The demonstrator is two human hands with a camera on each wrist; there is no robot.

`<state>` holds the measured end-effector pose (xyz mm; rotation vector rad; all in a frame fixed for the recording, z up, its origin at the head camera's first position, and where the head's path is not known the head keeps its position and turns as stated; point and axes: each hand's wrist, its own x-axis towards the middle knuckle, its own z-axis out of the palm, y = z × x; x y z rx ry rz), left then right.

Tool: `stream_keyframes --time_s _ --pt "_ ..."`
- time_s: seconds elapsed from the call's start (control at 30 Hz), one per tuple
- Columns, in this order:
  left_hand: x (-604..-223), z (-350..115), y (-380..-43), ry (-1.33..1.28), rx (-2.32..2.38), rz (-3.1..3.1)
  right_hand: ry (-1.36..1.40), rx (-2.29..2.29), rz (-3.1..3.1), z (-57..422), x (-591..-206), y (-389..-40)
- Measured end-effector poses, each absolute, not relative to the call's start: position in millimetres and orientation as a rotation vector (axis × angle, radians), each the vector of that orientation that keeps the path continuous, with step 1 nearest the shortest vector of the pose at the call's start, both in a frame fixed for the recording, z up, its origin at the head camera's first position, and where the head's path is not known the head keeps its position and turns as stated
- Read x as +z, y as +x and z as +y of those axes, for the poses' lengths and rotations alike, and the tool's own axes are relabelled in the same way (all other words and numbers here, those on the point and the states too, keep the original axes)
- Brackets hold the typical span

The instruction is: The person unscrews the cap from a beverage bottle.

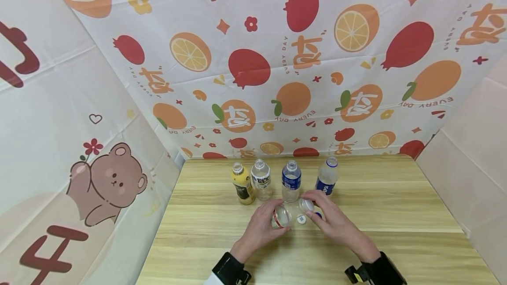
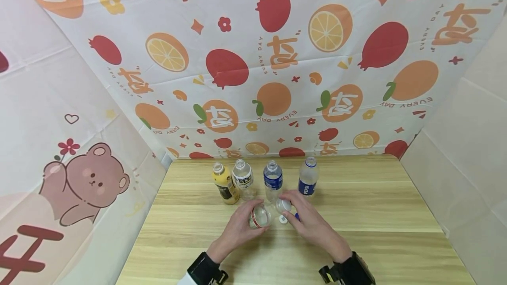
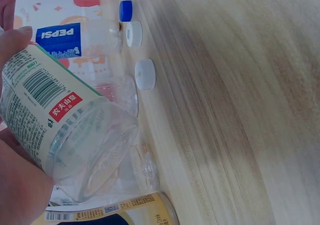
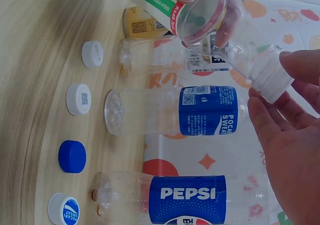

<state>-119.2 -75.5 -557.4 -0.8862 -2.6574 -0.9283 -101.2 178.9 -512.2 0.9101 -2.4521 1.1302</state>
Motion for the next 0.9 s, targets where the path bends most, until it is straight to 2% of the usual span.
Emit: stream_keyframes --time_s 0.27,0.57,0.9 --pt "-557 -75 -119 -0.861 -0.881 -2.677 0.823 1.196 -2.537 179 -511 -101" --pt "-555 -72 -121 -0.856 -0.649 -2.609 0.314 1.326 -2.710 168 -507 -101" --pt "-557 -74 -121 -0.871 -0.581 -2.569 0.480 1.193 -2.624 168 -509 -103"
